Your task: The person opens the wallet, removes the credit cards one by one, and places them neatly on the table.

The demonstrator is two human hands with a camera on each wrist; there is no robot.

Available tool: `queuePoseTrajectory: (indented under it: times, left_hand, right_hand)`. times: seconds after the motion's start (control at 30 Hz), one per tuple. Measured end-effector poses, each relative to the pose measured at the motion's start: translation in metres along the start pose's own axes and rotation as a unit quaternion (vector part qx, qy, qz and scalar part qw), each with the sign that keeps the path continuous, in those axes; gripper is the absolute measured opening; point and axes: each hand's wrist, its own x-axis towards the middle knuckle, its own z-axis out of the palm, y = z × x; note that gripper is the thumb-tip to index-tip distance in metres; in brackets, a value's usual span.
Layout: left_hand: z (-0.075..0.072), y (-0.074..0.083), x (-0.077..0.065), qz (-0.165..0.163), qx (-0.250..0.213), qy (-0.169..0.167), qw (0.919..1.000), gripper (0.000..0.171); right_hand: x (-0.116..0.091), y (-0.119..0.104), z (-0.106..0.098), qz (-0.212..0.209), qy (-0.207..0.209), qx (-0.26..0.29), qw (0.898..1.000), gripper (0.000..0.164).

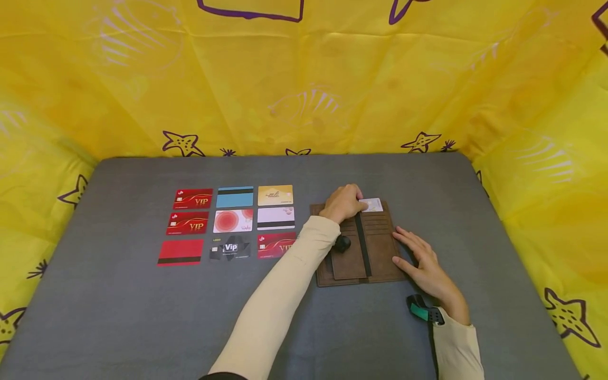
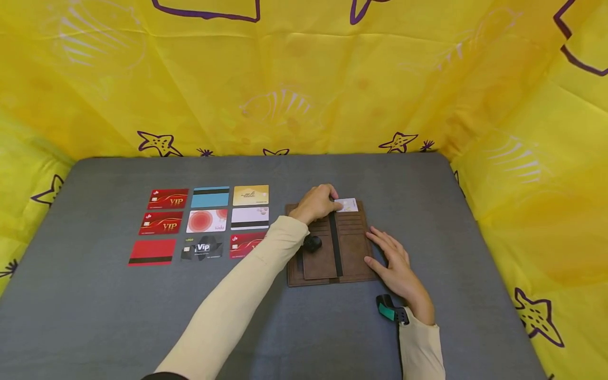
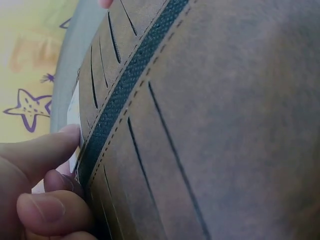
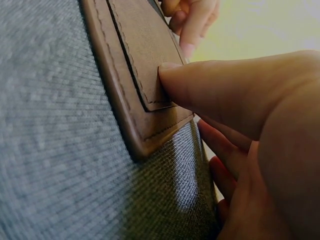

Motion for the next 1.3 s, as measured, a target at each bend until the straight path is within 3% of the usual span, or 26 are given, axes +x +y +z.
queuePoseTrajectory:
  times: [0.3,0.57,0.83,0.97,1.13,1.3]
  left_hand:
    - [0.004,-0.004,0.008,0.013,-0.006,-0.009,0.9999,0.03]
    - [-0.002,-0.002,0.01,-0.002,-0.069,-0.038,0.9969,0.034]
    - [-0.008,-0.002,0.011,-0.017,-0.123,-0.01,0.9922,0.031]
    - [-0.01,-0.005,0.011,-0.025,-0.159,0.023,0.9867,0.026]
    - [-0.016,-0.01,0.008,0.005,-0.186,0.063,0.9806,0.019]
    - [-0.021,-0.02,0.0,0.037,-0.174,0.048,0.9829,0.02]
  right_hand:
    - [-0.001,0.0,-0.001,-0.005,0.001,-0.002,1.0,0.055]
    - [0.0,0.0,0.0,-0.004,0.001,0.003,1.0,0.056]
    - [0.0,-0.002,-0.001,-0.004,0.001,0.007,1.0,0.055]
    - [0.0,-0.002,0.0,-0.006,0.004,0.007,1.0,0.054]
    - [-0.001,-0.003,-0.001,-0.005,0.006,0.006,1.0,0.054]
    - [-0.001,-0.005,-0.001,-0.012,0.008,0.006,1.0,0.054]
